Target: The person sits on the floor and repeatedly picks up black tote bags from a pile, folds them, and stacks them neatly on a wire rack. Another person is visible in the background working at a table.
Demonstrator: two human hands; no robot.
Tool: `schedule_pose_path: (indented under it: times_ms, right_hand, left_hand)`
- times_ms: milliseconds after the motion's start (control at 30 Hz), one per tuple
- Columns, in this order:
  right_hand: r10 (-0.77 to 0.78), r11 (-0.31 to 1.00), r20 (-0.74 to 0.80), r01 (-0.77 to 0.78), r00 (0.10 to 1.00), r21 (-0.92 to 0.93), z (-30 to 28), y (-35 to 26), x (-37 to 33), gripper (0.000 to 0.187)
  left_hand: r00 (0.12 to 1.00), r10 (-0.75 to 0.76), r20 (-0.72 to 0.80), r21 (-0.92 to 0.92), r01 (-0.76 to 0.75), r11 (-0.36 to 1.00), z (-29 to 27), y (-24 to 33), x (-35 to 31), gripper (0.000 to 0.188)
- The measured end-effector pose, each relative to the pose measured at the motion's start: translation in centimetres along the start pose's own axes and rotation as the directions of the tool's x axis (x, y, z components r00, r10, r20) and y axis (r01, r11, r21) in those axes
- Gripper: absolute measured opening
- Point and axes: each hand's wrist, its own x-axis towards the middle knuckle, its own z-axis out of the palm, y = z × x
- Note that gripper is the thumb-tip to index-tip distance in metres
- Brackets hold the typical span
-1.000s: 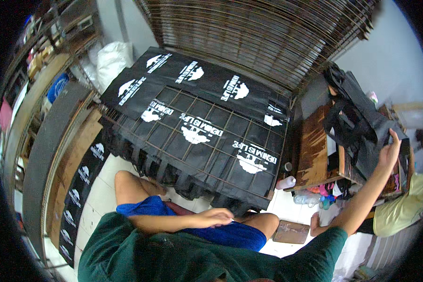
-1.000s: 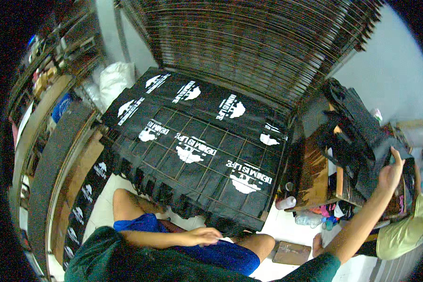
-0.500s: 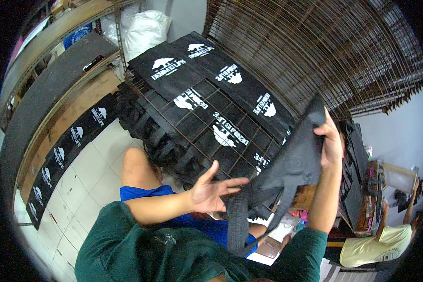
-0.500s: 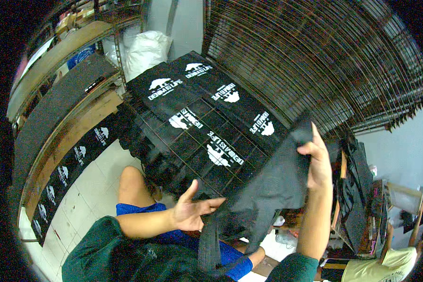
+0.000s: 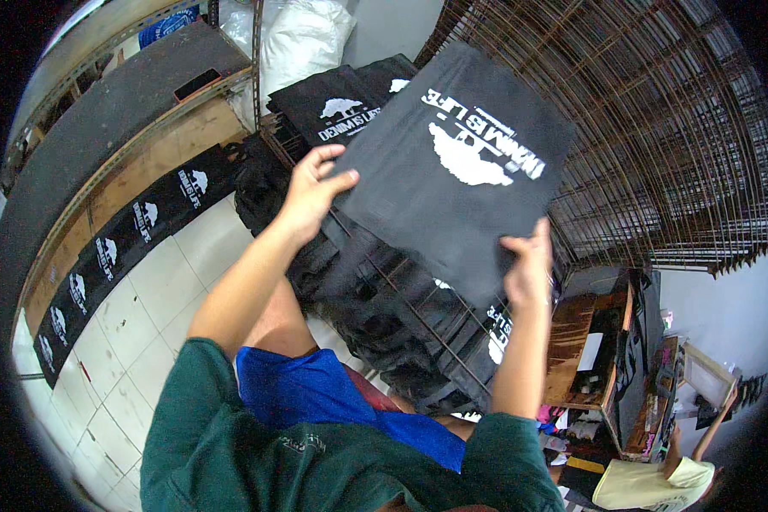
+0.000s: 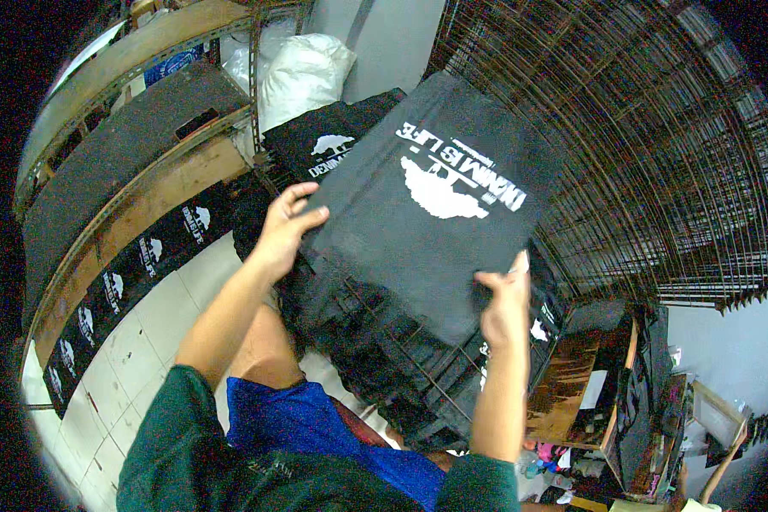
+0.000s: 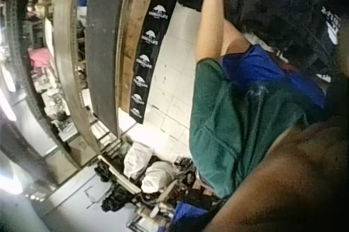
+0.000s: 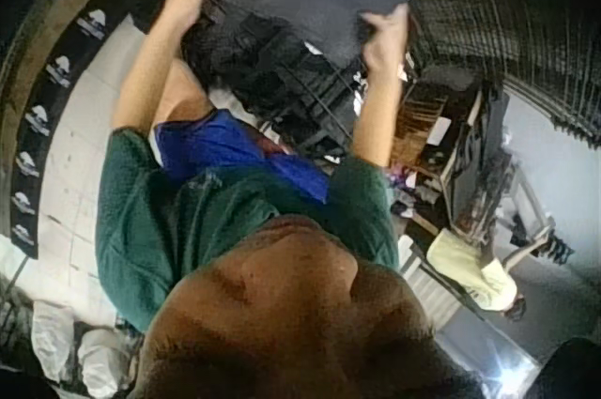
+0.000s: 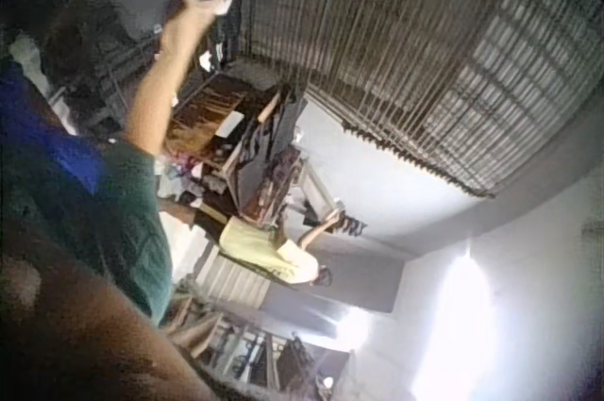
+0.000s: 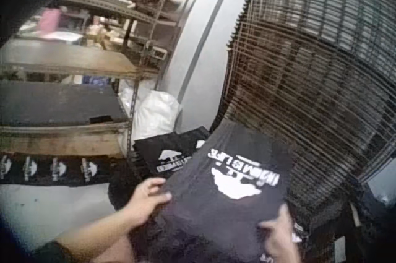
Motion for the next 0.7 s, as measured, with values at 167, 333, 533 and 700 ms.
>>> schedule_pose_path:
  times_ms: [167, 333, 533, 700]
  right_hand:
    - [0.252, 0.967, -0.06, -0.249, 0.966, 0.056, 2.8, 15.5, 1.2, 0.085]
    - [0.324, 0.946, -0.189, -0.32, 0.927, 0.052, 5.1, 26.9, 1.8, 0.081]
    - [0.462, 0.884, -0.149, -0.467, 0.874, -0.002, 4.6, 25.7, 1.4, 0.085]
    - [0.512, 0.85, -0.164, -0.525, 0.843, -0.044, 6.0, 22.9, 0.8, 0.083]
  left_hand:
    - [0.979, 0.204, -0.001, 0.531, -0.172, 0.83, -4.8, -2.9, 7.4, 0.036]
    - [0.976, 0.21, -0.05, 0.735, -0.106, 0.67, -10.7, -9.6, 9.8, 0.036]
    - [0.987, 0.032, -0.16, 0.727, 0.096, 0.68, -10.4, -9.9, 8.8, 0.036]
    - [0.979, 0.149, -0.139, 0.77, 0.012, 0.638, -11.0, -10.5, 9.0, 0.036]
